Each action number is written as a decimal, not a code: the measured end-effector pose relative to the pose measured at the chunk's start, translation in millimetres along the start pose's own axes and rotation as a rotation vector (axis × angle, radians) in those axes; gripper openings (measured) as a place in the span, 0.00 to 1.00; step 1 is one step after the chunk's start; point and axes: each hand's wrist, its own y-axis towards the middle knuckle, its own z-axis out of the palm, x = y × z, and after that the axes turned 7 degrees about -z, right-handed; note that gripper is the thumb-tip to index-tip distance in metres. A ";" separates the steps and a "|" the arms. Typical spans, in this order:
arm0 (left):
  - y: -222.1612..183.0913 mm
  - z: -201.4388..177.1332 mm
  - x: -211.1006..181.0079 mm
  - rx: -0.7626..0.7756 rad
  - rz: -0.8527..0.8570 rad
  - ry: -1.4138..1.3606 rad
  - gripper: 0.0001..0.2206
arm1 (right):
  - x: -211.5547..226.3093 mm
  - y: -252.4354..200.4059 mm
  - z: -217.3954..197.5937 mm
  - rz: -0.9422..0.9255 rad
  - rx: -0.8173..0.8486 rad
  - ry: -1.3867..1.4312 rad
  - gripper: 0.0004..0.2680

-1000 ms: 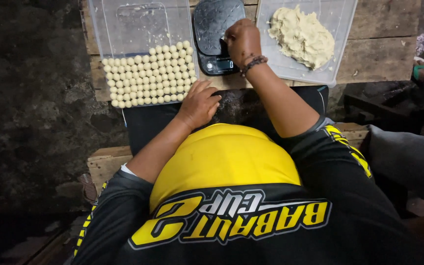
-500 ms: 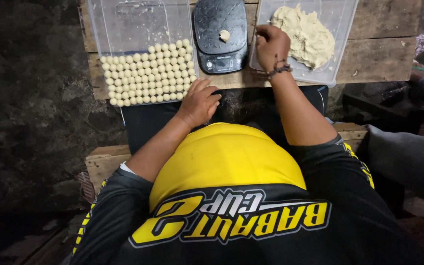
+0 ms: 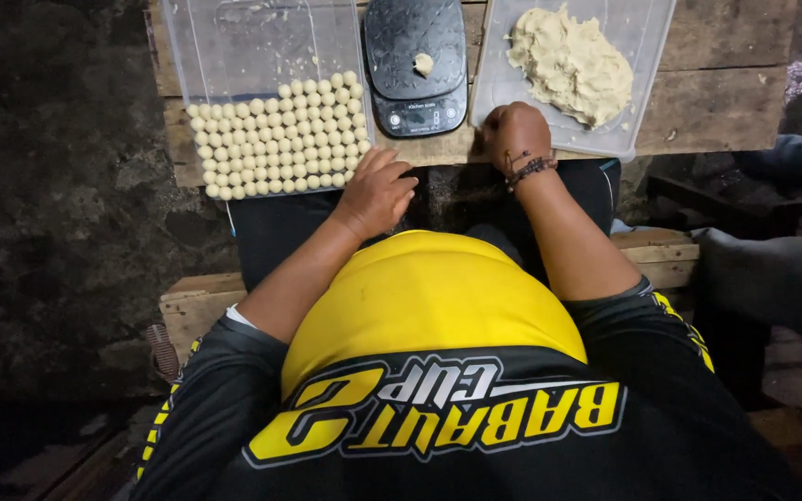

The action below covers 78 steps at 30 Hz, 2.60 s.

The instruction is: The person repeatedly pinches off small portions of dough from a container, weighs each portion on a digital scale, rolls it into a ball between the palms, and places the finished balls into a clear plastic tray. The process is repeated continuously throughout the clip.

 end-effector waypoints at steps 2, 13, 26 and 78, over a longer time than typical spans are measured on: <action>-0.9 0.0 0.6 0.013 -0.004 0.002 0.08 | 2.1 0.1 -1.0 0.010 0.032 -0.043 0.08; -0.4 -4.3 -1.6 0.034 -0.036 -0.012 0.08 | 25.1 -9.8 -32.5 0.027 0.132 -0.072 0.10; 2.1 -6.8 -3.7 0.042 -0.037 -0.026 0.08 | 12.0 13.9 -35.5 -0.098 0.113 -0.078 0.07; 40.0 -61.1 -9.6 -0.073 -0.353 -0.252 0.16 | 119.9 38.6 -39.6 -0.190 -0.252 0.630 0.04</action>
